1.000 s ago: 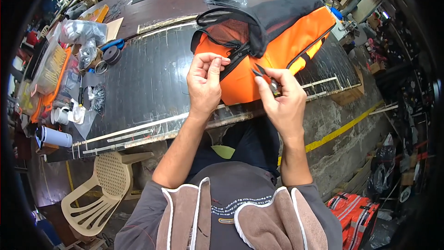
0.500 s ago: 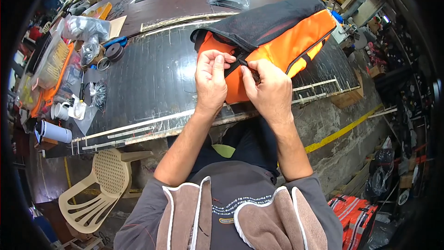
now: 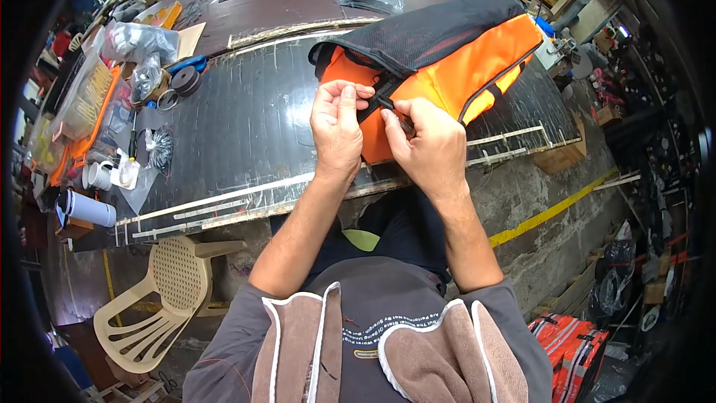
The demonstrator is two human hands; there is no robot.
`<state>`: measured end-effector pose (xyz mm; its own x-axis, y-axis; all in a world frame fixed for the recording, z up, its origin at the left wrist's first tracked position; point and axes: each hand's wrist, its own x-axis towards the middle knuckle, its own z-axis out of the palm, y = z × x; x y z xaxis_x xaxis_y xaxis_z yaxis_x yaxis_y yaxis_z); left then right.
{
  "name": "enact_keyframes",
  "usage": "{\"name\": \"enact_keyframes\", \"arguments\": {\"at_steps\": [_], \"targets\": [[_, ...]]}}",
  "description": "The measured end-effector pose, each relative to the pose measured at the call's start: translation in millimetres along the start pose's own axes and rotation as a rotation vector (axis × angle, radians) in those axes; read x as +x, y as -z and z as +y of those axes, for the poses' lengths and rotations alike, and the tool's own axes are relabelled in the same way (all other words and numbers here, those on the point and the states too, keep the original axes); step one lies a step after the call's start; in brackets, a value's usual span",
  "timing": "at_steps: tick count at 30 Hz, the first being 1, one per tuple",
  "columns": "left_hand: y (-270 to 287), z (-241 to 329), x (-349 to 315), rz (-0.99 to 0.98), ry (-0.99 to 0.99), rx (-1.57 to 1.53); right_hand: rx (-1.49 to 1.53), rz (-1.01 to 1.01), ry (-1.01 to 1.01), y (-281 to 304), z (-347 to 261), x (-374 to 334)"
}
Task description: Trimming excess threads and tidying the mesh of an orange and black manufactured bag using a small cutter.
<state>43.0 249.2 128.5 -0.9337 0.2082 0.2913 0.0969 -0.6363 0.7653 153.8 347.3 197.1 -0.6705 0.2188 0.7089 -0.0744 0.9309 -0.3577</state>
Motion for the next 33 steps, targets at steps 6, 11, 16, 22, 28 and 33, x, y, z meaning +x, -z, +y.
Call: {"name": "enact_keyframes", "arguments": {"at_steps": [6, 11, 16, 22, 28, 33], "targets": [[1.4, -1.5, -2.4, 0.019, -0.015, -0.027, -0.045, 0.034, 0.075, -10.2, 7.0, -1.3], [11.1, 10.7, 2.3, 0.135, 0.092, -0.207, 0.026, 0.060, 0.062, -2.5, 6.6, 0.3], [61.3, 0.3, 17.0, 0.309, 0.197, -0.219, -0.057, 0.102, 0.002, 24.9, 1.7, 49.7], [69.2, -41.7, -4.3, 0.234, 0.258, 0.130, -0.193, -0.027, 0.458, -35.2, -15.5, 120.9], [78.4, -34.3, -22.2, 0.084, 0.165, 0.165, -0.287, 0.018, 0.230, -30.9, 19.7, 152.7], [79.4, -22.6, -19.1, -0.002, 0.118, 0.252, 0.112, 0.499, -0.077, 39.0, 53.3, 82.4]]}}
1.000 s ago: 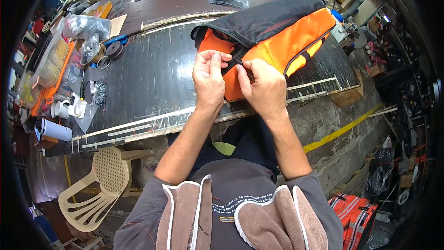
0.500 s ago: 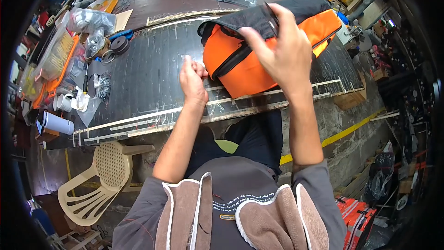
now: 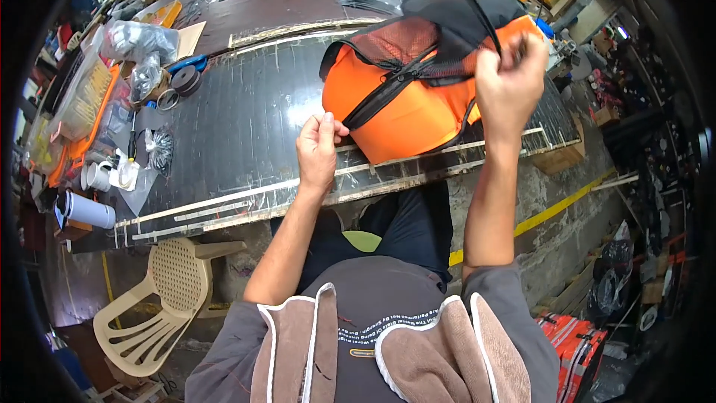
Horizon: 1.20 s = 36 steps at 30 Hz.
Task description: Trimming excess threads and tidying the mesh of an orange and black manufactured bag using a small cutter.
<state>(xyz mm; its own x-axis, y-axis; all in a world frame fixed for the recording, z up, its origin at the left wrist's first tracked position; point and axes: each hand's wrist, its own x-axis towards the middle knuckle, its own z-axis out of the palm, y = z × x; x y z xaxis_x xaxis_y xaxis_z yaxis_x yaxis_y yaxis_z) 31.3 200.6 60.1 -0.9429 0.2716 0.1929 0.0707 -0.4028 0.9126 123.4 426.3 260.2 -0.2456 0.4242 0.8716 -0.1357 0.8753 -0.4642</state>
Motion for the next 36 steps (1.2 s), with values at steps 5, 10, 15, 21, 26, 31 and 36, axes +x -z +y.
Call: {"name": "enact_keyframes", "arguments": {"at_steps": [5, 10, 15, 21, 26, 31, 36], "targets": [[-25.6, 25.1, 10.6, -0.070, -0.129, 0.044, 0.150, -0.013, -0.348, 42.5, 41.3, -93.0], [-41.1, 29.0, 15.9, -0.134, -0.196, 0.164, 0.276, 0.091, -0.433, 48.5, 47.2, -141.1], [-50.6, 37.0, 25.0, -0.110, -0.305, 0.285, 0.239, 0.079, -0.396, 51.8, 54.5, -147.5], [-53.5, 48.1, 40.9, 0.022, -0.410, 0.362, 0.231, 0.079, -0.432, 53.9, 51.4, -155.4], [-43.5, 44.5, 56.1, 0.032, -0.355, 0.456, 0.189, 0.037, -0.455, 59.4, 51.7, -159.7], [-14.9, -8.0, 79.9, -0.003, -0.287, 0.528, 0.207, 0.025, -0.473, 60.5, 54.1, -161.8], [-3.3, -59.7, 84.0, 0.141, -0.129, 0.289, 0.210, 0.006, -0.444, 62.7, 57.5, -161.0]]}}
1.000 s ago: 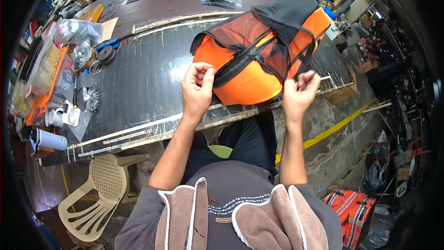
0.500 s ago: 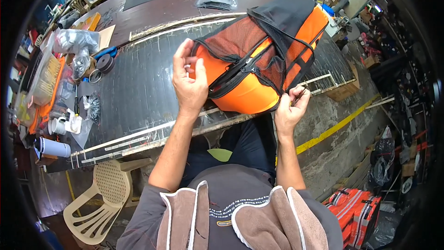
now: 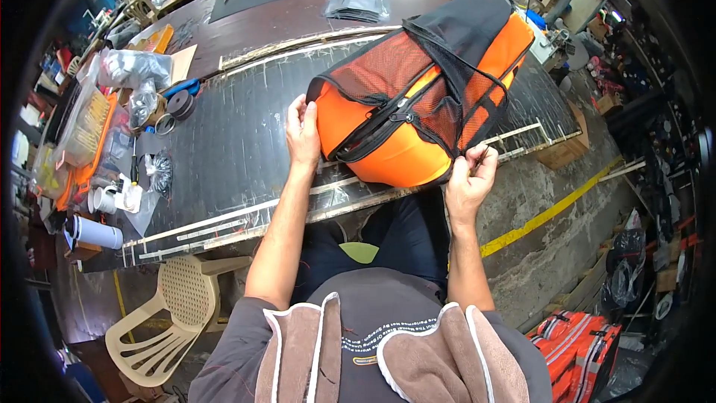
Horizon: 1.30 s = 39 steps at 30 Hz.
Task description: Trimming excess threads and tidying the mesh of an orange and black manufactured bag using a small cutter.
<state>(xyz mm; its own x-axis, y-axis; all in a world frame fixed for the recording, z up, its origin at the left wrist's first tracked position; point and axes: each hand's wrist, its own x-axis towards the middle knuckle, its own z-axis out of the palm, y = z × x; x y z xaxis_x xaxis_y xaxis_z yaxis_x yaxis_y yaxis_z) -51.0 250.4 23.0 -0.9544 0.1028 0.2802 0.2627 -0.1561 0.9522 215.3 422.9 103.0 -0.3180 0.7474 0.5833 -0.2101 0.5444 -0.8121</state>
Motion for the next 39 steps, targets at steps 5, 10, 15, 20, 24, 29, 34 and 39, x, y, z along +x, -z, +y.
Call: {"name": "enact_keyframes", "arguments": {"at_steps": [5, 10, 15, 20, 24, 29, 34, 39], "targets": [[23.5, -50.0, -9.3, 0.135, 0.127, 0.064, 0.034, -0.020, -0.028, -3.1, -3.1, -2.3], [16.6, -34.1, -18.6, -0.029, 0.014, -0.079, 0.030, -0.022, -0.012, 2.2, -2.7, -0.3], [14.7, -10.7, -12.1, -0.096, -0.057, -0.022, 0.044, -0.009, -0.037, 1.8, -3.8, 4.6], [8.3, 6.1, -1.1, -0.148, -0.108, -0.096, 0.048, -0.009, -0.006, -0.3, -3.5, 13.2], [3.8, 11.6, 4.8, -0.122, -0.095, -0.144, 0.077, 0.006, -0.044, 4.3, -0.8, 13.9], [20.6, -6.3, 18.1, -0.113, -0.117, -0.067, 0.092, 0.006, -0.072, 10.9, 12.0, 8.0], [22.6, -17.6, 15.7, -0.144, -0.020, -0.115, 0.199, -0.043, -0.101, 20.1, 22.3, 0.0], [21.8, -13.7, 15.9, -0.154, -0.056, -0.108, 0.311, -0.040, -0.177, 15.3, -0.7, -0.5]]}}
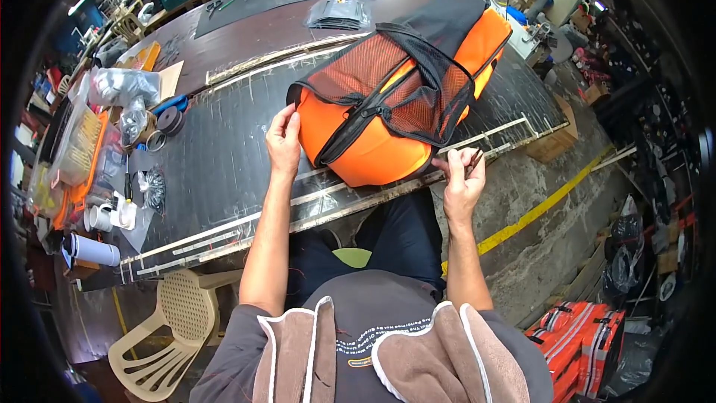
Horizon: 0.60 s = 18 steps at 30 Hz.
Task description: Trimming excess threads and tidying the mesh of an orange and black manufactured bag using a small cutter.
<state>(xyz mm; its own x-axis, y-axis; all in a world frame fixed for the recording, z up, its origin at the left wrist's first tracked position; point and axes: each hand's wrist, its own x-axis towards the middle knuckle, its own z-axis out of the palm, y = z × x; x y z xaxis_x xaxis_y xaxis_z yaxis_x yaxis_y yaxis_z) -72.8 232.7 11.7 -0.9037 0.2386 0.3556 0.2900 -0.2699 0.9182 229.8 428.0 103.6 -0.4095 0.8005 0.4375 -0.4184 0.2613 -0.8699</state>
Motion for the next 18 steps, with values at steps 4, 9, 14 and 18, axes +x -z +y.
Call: {"name": "enact_keyframes", "arguments": {"at_steps": [4, 9, 14, 18], "targets": [[-10.0, 19.1, -9.4, -0.005, -0.091, 0.042, 0.090, -0.035, -0.111, -2.6, -3.2, -4.5], [-18.5, 71.7, -36.0, -0.256, -0.106, 0.063, 0.077, 0.211, -0.065, 11.2, -7.3, 2.7], [-29.6, 90.9, -30.2, -0.220, -0.091, -0.258, 0.166, 0.120, -0.116, 35.8, -8.6, 6.6], [-47.3, 126.6, -4.5, -0.131, 0.238, -0.352, 0.160, 0.141, -0.113, 39.1, -8.0, 4.0]]}}
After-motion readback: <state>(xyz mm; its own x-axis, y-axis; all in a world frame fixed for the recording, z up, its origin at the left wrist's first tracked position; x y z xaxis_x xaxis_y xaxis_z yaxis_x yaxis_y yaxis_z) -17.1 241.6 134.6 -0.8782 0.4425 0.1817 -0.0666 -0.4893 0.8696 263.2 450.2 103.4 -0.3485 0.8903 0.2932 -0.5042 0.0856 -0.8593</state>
